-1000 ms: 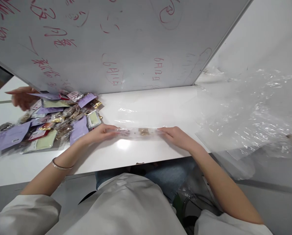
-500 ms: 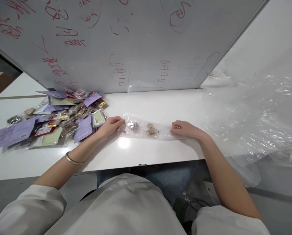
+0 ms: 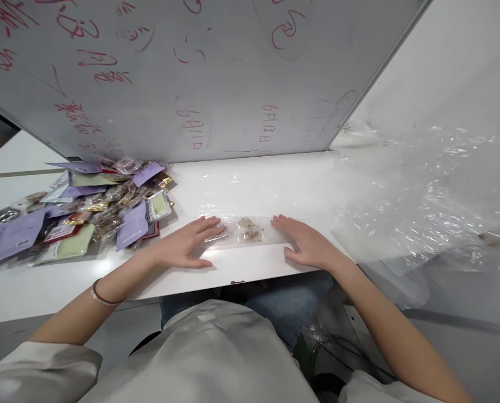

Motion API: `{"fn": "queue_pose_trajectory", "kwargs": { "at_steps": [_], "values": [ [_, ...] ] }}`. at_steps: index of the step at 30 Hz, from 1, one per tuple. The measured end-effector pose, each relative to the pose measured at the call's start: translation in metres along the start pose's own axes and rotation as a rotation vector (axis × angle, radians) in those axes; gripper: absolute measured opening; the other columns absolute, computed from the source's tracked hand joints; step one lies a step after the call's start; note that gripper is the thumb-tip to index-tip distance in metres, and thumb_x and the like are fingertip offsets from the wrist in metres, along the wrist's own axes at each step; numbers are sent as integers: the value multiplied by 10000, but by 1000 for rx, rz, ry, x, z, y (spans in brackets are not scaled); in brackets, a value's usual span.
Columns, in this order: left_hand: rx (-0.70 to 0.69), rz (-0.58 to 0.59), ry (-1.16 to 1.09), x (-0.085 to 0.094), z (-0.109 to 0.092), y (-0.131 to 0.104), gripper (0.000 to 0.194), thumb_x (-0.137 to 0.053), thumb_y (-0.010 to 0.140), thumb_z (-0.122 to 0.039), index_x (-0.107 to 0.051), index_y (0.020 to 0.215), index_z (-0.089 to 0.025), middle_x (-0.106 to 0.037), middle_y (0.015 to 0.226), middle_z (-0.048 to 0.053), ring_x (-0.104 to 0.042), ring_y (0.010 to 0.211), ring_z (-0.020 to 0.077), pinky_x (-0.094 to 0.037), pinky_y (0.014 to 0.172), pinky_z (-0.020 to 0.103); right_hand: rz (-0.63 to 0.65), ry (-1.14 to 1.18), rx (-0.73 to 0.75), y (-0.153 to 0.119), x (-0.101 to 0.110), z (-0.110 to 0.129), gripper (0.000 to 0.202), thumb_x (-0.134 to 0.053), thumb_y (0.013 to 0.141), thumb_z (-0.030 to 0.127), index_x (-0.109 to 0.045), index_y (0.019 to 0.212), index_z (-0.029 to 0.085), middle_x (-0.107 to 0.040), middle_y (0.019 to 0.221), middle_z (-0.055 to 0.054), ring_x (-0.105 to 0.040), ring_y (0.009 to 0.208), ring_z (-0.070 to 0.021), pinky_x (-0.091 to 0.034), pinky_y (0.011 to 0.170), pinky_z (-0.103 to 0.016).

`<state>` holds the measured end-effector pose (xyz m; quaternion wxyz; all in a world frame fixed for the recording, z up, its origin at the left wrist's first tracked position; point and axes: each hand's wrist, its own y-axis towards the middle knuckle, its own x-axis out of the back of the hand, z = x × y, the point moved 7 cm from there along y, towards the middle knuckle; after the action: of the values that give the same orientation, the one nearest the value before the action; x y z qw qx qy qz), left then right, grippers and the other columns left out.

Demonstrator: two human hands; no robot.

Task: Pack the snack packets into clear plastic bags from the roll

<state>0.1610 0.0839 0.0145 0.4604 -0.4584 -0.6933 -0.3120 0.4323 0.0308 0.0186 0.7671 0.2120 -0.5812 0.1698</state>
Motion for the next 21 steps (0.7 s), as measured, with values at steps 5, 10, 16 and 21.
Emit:
{"fn": "queue_pose_trajectory", "kwargs": {
  "at_steps": [5, 10, 16, 21],
  "values": [
    [174, -175, -136, 12, 14, -7, 419, -473, 978, -377, -586, 1349, -219, -608, 1397, 120, -571, 1288, 274, -426, 1096, 444, -64, 196, -199, -14, -5, -27, 472, -479, 904, 265, -596, 1361, 284, -589, 1428, -41, -582, 1293, -272, -501, 1071, -469],
    [509, -448, -532, 21, 47, -10, 319, -551, 921, -452, -706, 899, -174, -758, 909, 78, -696, 825, 219, -528, 756, 323, -258, 611, -561, -3, -5, -65, 376, -630, 858, 491, -681, 1131, 238, -770, 880, -48, -751, 851, -258, -608, 807, -418],
    [690, -603, -421, 16, 68, -6, 446, -580, 898, -289, -489, 1317, -166, -650, 770, 12, -626, 711, 181, -521, 738, 352, -191, 450, -774, 21, -13, -78, 461, -689, 780, 547, -623, 1076, 200, -688, 790, -51, -659, 641, -219, -567, 589, -378],
    [324, -433, 22, 23, 37, 4, 363, -525, 952, -314, -602, 1292, -214, -558, 1403, 143, -484, 1339, 296, -375, 1122, 507, -312, -34, -376, 28, 5, -42, 495, -582, 883, 342, -544, 1350, 183, -596, 1347, -182, -555, 1266, -351, -452, 1043, -573]
  ]
}}
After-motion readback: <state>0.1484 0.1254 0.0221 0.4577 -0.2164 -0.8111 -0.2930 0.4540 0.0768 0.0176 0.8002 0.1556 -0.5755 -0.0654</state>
